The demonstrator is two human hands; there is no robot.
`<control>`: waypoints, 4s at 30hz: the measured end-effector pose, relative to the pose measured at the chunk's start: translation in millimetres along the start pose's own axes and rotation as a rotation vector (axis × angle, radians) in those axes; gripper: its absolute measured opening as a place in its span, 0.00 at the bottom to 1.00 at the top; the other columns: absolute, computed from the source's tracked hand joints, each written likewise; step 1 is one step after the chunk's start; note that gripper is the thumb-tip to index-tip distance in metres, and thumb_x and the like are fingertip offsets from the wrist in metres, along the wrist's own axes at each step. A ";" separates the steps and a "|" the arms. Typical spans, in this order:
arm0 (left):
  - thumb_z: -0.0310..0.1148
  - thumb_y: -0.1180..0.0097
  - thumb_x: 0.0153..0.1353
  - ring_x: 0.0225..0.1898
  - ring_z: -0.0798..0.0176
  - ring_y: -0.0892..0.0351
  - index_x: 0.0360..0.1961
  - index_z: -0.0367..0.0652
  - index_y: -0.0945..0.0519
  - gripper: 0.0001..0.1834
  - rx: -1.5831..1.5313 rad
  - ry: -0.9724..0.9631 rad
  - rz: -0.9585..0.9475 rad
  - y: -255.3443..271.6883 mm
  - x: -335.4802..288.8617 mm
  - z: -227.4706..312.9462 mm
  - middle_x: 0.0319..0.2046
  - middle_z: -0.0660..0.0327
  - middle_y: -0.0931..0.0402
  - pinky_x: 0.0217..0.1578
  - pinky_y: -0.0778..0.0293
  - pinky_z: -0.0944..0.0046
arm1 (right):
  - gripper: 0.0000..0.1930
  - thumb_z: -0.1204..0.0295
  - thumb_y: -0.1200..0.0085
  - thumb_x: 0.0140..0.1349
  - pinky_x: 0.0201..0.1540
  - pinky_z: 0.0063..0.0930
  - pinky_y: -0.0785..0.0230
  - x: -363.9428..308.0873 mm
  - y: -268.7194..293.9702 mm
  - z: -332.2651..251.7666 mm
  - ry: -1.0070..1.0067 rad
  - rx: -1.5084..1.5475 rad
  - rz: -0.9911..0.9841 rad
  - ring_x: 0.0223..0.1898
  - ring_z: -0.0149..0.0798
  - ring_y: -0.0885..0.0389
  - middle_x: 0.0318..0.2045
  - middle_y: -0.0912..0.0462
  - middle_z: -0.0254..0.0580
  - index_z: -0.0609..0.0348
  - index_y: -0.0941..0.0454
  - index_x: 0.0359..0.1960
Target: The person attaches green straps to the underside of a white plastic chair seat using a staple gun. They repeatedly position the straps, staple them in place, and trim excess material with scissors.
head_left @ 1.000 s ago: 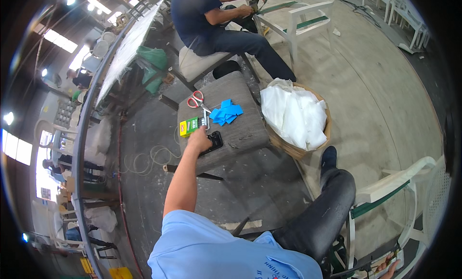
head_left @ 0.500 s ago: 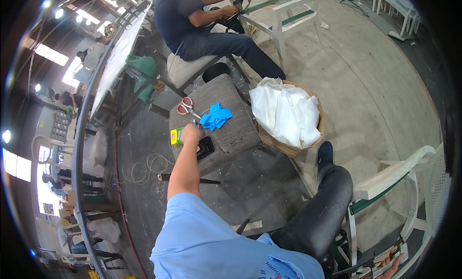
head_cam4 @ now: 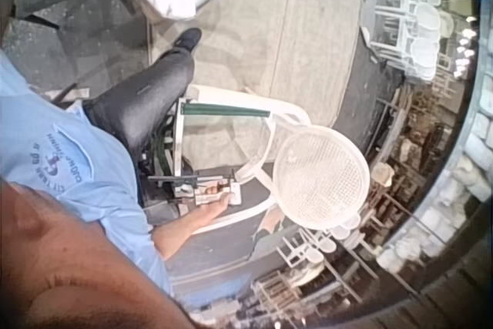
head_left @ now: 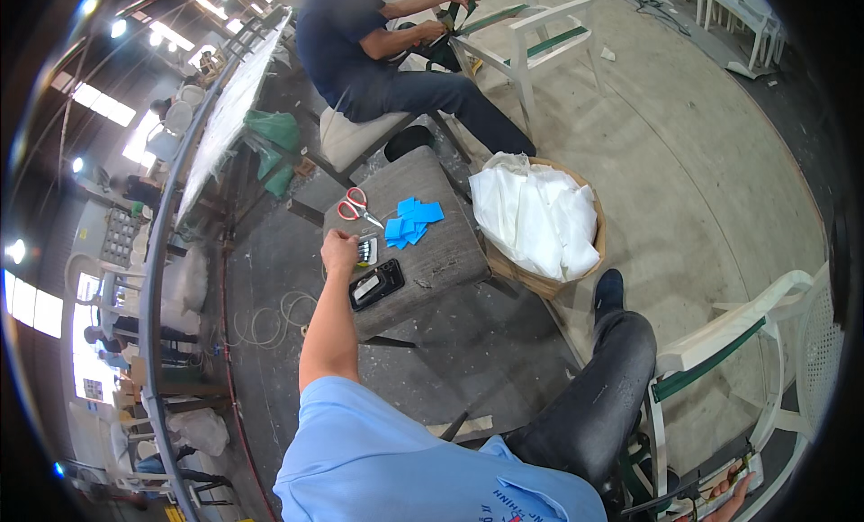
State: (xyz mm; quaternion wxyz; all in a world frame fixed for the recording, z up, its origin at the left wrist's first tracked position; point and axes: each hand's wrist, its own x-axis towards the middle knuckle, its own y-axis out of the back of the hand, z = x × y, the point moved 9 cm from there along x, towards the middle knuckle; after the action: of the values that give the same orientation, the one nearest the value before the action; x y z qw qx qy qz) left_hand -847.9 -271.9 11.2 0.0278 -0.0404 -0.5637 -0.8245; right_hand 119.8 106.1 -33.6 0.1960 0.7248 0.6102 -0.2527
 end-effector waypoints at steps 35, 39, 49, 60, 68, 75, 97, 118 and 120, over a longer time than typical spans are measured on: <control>0.51 0.32 0.62 0.37 0.45 0.12 0.31 0.38 0.14 0.23 0.132 -0.157 0.153 63.9 -17.6 13.9 0.30 0.49 0.13 0.42 0.20 0.49 | 0.27 0.42 0.50 0.73 0.18 0.15 0.39 -1.1 6.8 7.0 0.025 0.083 -0.064 0.17 0.21 0.32 0.22 0.24 0.29 0.57 0.20 0.47; 0.47 0.34 0.65 0.25 0.57 0.12 0.25 0.38 0.17 0.22 -0.299 -0.031 0.004 57.2 -28.0 -2.1 0.21 0.55 0.16 0.35 0.20 0.55 | 0.25 0.45 0.49 0.74 0.14 0.14 0.41 -10.2 8.7 4.4 0.088 0.235 -0.055 0.14 0.20 0.33 0.18 0.26 0.27 0.57 0.19 0.43; 0.39 0.36 0.61 0.47 0.47 0.14 0.43 0.52 0.11 0.11 0.173 -0.100 -0.068 32.8 -50.9 -19.2 0.42 0.51 0.13 0.49 0.20 0.49 | 0.24 0.48 0.47 0.74 0.16 0.15 0.35 -18.8 9.8 0.6 0.132 0.263 -0.034 0.17 0.21 0.30 0.31 0.18 0.31 0.59 0.23 0.52; 0.37 0.42 0.65 0.49 0.48 0.14 0.49 0.64 0.11 0.15 0.494 -0.467 -0.340 -47.2 -50.4 16.6 0.45 0.54 0.13 0.48 0.20 0.48 | 0.25 0.48 0.47 0.74 0.17 0.16 0.35 -16.4 -1.5 -3.8 0.117 0.156 -0.061 0.18 0.22 0.29 0.36 0.17 0.33 0.58 0.24 0.55; 0.33 0.47 0.67 0.52 0.43 0.16 0.43 0.37 0.15 0.13 0.593 -0.553 -0.348 -59.5 -36.4 32.9 0.52 0.44 0.18 0.51 0.20 0.46 | 0.25 0.48 0.47 0.74 0.18 0.17 0.34 -18.0 6.9 1.1 0.088 0.262 -0.062 0.20 0.23 0.27 0.43 0.14 0.34 0.56 0.24 0.60; 0.30 0.49 0.70 0.46 0.46 0.16 0.48 0.39 0.17 0.12 0.109 -0.612 0.073 5.6 -53.2 78.5 0.43 0.47 0.16 0.49 0.23 0.50 | 0.27 0.46 0.49 0.74 0.18 0.21 0.34 -29.2 -8.5 -13.0 0.204 0.394 -0.264 0.18 0.28 0.28 0.32 0.18 0.40 0.60 0.23 0.52; 0.23 0.43 0.64 0.29 0.71 0.20 0.40 0.32 0.20 0.06 -0.583 -1.237 -1.821 14.9 -795.5 409.7 0.29 0.62 0.20 0.30 0.23 0.69 | 0.41 0.32 0.43 0.60 0.21 0.24 0.38 -67.6 -16.4 -13.3 0.479 0.843 -0.619 0.19 0.31 0.29 0.25 0.21 0.38 0.64 0.24 0.52; 0.38 0.46 0.76 0.31 0.69 0.23 0.47 0.37 0.24 0.13 -0.721 -0.894 -1.903 15.3 -836.5 378.7 0.33 0.61 0.23 0.34 0.23 0.66 | 0.49 0.26 0.46 0.57 0.22 0.24 0.34 -55.6 36.9 -2.5 0.528 1.151 -0.534 0.18 0.32 0.29 0.21 0.26 0.38 0.69 0.25 0.55; 0.39 0.44 0.75 0.36 0.65 0.20 0.53 0.37 0.26 0.16 -0.468 -0.987 -2.082 5.2 -826.3 323.0 0.37 0.59 0.21 0.41 0.22 0.62 | 0.51 0.25 0.47 0.56 0.22 0.25 0.33 -51.8 44.1 -3.4 0.538 1.207 -0.531 0.18 0.33 0.29 0.22 0.25 0.40 0.69 0.26 0.57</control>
State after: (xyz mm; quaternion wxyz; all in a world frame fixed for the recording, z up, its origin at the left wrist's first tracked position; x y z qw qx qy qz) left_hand -13.8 27.5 51.5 -0.8889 0.1206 -0.1094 -0.4282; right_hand 157.0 59.6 -0.7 -0.4651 0.5711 0.5470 -0.3979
